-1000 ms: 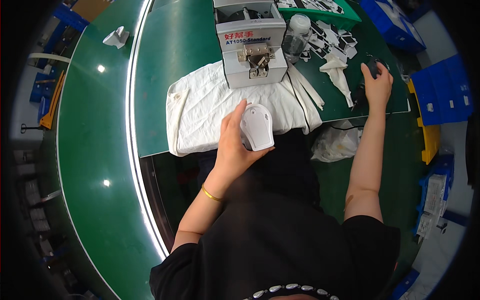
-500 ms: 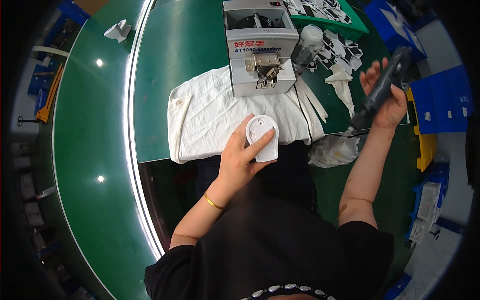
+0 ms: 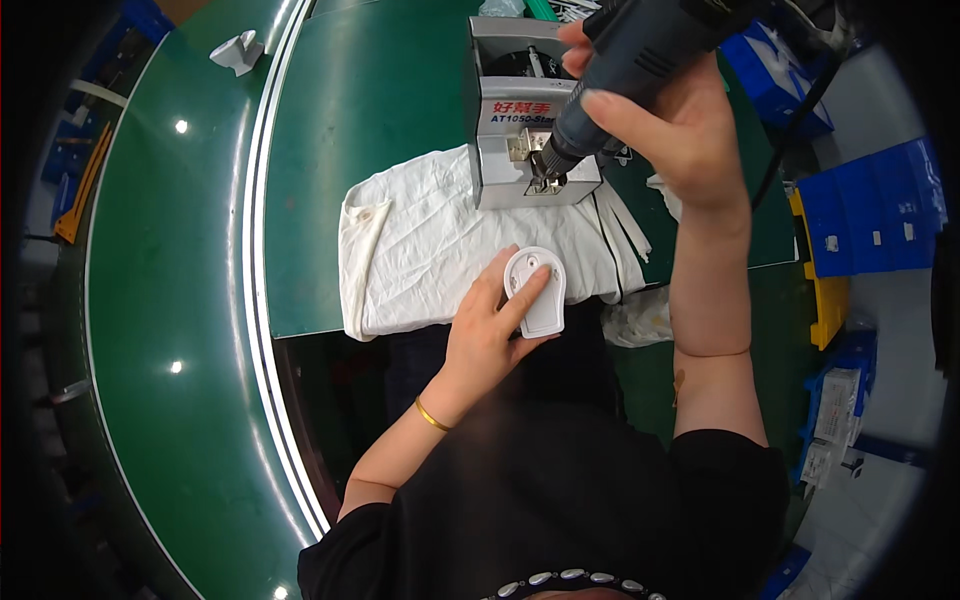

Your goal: Manually assembling plastic housings by inserting internal components and using an electric screwdriver to secure them.

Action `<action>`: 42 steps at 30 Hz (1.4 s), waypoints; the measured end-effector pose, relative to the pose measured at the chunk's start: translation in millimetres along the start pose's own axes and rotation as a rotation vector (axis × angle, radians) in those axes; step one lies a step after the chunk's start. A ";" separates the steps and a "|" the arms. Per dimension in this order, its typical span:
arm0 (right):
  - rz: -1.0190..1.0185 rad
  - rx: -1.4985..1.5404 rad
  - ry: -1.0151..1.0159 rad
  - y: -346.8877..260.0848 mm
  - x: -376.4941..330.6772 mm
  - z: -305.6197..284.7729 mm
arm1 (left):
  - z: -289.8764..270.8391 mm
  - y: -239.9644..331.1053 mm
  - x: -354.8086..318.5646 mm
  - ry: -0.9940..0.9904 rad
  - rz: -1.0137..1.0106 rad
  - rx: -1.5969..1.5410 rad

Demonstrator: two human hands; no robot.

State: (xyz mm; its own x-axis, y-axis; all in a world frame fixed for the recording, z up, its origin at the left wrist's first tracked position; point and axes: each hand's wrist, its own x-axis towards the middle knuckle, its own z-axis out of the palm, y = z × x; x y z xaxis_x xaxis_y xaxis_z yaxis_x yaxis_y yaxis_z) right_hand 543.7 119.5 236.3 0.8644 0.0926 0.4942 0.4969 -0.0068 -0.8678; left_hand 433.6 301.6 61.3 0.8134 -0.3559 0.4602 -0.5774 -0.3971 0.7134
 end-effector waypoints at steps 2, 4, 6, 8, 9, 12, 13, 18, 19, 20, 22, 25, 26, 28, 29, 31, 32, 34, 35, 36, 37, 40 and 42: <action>-0.069 -0.156 -0.282 -2.0 5.9 -13.0 | 0.3 -1.6 -0.2 0.002 0.037 0.010; -0.094 -0.318 -0.190 1.1 6.1 -9.1 | 0.3 -1.7 -0.2 -0.012 0.031 0.011; -0.153 -0.451 0.093 8.1 8.1 9.3 | 0.6 -1.1 -0.1 -0.003 0.026 0.008; -0.162 -0.421 0.034 16.8 14.7 2.5 | 1.2 -1.2 -0.3 0.006 0.022 0.008; -0.173 -0.391 -0.022 19.5 16.7 0.9 | 1.6 -1.5 -0.6 0.006 0.022 -0.002; -0.056 -0.046 0.036 25.0 12.0 12.5 | 2.2 -1.4 -0.6 0.009 0.021 -0.014; -0.054 -0.049 0.037 25.9 10.1 15.4 | 2.5 -1.2 -0.9 0.013 0.021 -0.017; -0.113 0.117 0.057 13.2 -23.6 22.6 | 2.2 -3.2 -0.9 0.010 0.014 -0.021; -0.105 0.062 0.031 5.9 -34.7 22.2 | 2.2 -3.8 -1.2 0.003 0.018 -0.028; -0.075 0.038 0.016 -1.9 -46.8 24.1 | 1.7 -3.2 -2.7 0.003 0.012 -0.025; -0.103 -0.110 -0.055 -11.8 -61.3 24.7 | 1.2 -3.7 -3.1 0.013 0.019 -0.015; -0.143 -0.266 -0.111 -12.5 -67.9 22.0 | 0.5 -4.4 -1.7 0.011 0.053 -0.027; -0.147 -0.287 -0.119 -11.7 -68.3 22.7 | 0.7 -4.6 -1.4 0.012 0.052 -0.026; -0.155 -0.329 -0.136 -10.3 -68.9 24.8 | 1.0 -4.6 -1.6 0.003 0.045 -0.030; -0.160 -0.349 -0.145 -9.2 -68.8 26.0 | 1.3 -4.6 -1.5 0.005 0.043 -0.028; -0.137 -0.280 -0.121 -6.9 -69.1 28.8 | 2.3 -4.3 -1.5 0.020 0.038 -0.039; -0.114 -0.214 -0.094 -6.0 -69.6 30.3 | 2.3 -4.3 -2.0 0.022 0.036 -0.037; -0.085 -0.137 -0.036 -5.2 -72.3 33.0 | 2.4 -4.8 -3.0 0.016 0.028 -0.018; -0.054 -0.065 0.027 -5.5 -73.5 33.8 | 2.4 -4.6 -2.7 0.017 0.026 -0.019; -0.052 -0.066 0.026 -5.6 -73.9 35.0 | 2.2 -4.3 -2.0 0.019 0.029 -0.023; -0.049 -0.035 0.054 -5.8 -74.0 36.3 | 2.1 -4.0 -1.3 0.021 0.032 -0.027; -0.086 -0.220 -0.052 -10.6 -69.4 26.3 | 1.1 -4.3 -1.2 0.024 0.030 -0.018; -0.127 -0.436 -0.187 -12.5 -66.2 22.6 | 0.6 -6.2 -2.2 0.008 0.032 -0.031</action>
State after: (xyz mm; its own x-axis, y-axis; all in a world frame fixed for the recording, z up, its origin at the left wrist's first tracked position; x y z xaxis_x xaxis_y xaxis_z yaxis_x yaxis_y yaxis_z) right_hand 478.5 136.0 213.2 0.7858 0.2966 0.5427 0.6183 -0.3960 -0.6789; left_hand 435.3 304.3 55.6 0.7949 -0.3613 0.4875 -0.6011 -0.3592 0.7139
